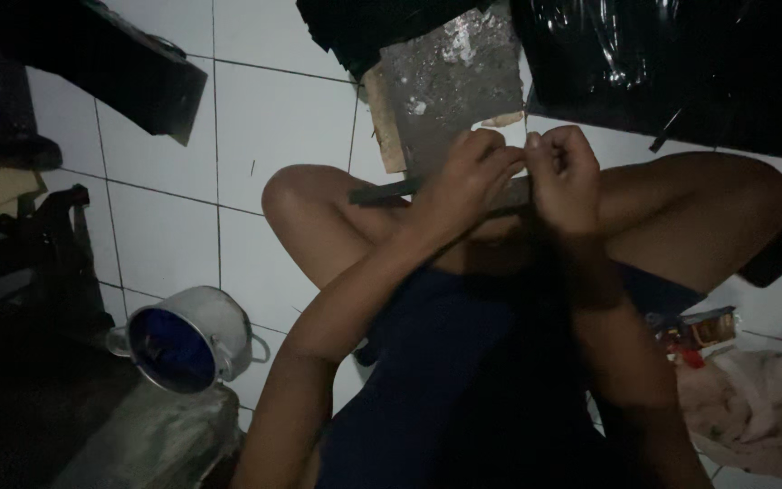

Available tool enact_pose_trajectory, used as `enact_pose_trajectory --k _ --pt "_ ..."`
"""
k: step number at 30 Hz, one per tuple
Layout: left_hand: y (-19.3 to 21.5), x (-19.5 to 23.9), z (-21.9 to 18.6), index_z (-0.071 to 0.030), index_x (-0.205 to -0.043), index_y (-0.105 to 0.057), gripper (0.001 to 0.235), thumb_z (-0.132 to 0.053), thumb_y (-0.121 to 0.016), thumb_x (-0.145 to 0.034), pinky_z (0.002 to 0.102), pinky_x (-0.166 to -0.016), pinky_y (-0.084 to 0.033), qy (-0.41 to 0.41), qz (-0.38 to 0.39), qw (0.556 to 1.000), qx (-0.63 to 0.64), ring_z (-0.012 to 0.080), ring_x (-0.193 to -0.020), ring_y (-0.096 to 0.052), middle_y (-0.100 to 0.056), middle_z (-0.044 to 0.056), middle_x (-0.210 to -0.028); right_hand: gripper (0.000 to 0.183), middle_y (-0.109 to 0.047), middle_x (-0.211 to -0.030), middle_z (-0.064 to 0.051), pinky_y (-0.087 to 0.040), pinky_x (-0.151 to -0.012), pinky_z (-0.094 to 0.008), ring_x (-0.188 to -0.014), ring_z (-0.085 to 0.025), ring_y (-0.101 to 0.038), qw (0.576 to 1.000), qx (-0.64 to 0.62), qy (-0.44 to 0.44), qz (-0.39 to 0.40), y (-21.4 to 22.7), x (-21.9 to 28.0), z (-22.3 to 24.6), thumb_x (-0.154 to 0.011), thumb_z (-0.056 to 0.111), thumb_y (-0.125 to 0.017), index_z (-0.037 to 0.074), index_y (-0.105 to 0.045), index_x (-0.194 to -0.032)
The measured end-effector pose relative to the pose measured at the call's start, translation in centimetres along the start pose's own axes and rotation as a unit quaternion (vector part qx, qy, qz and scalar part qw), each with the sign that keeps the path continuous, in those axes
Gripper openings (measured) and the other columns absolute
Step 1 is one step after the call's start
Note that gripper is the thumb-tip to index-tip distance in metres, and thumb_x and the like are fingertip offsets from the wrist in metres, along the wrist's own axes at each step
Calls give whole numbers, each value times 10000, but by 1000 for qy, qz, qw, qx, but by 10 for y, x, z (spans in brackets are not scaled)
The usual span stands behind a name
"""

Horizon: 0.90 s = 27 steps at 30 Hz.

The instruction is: The person sits cross-legged on the floor and uses a knife to cut a thin strip of black material on a small wooden block. The person repeatedly cuts the material and stacks the cut pieces on the block.

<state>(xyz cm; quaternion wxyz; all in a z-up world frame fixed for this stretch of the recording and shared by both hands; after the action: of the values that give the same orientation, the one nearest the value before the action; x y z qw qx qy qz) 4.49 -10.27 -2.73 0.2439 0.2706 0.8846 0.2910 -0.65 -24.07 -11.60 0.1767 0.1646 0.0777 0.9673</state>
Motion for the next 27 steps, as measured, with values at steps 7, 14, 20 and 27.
enact_pose_trajectory --k 7,14,20,27 --pt "17 7 8 -48 -1073 -753 143 -91 -747 -937 384 -796 -523 18 21 1000 15 254 -913 -623 -636 88 -951 222 -566 -827 8 -427 -693 -268 -772 -77 -482 999 -40 -17 15 -1 -8 -4 -1083 210 -647 45 -578 -951" --pt "18 6 8 -34 -1053 -764 124 -83 -755 -939 374 -789 -524 15 23 999 19 240 -908 -636 -648 87 -952 228 -587 -838 -23 -444 -700 -280 -769 -97 -501 998 -20 -45 28 1 -12 -8 -1109 214 -598 36 -582 -967" --pt "17 5 7 -42 -1072 -750 132 -98 -747 -953 355 -794 -533 4 22 1000 19 214 -923 -640 -653 71 -987 223 -617 -816 -79 -492 -642 -300 -714 -130 -589 993 46 -105 16 5 -19 -19 -1093 233 -565 33 -555 -996" --pt "16 3 6 -58 -1079 -754 134 -108 -754 -954 365 -790 -518 0 32 999 11 209 -902 -622 -646 55 -968 236 -607 -839 -88 -506 -637 -325 -718 -150 -596 992 55 -109 20 8 -30 -31 -1107 243 -555 26 -559 -1012"
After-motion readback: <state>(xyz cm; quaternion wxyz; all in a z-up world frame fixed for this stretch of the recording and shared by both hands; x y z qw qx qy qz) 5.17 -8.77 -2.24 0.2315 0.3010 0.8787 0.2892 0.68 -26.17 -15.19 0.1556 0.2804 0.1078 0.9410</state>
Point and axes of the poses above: each hand's wrist, its own x-axis away from the middle knuckle, its own y-axis out of the back of the hand, z = x × y, the point moved 8 cm from there along -x, towards the middle knuckle
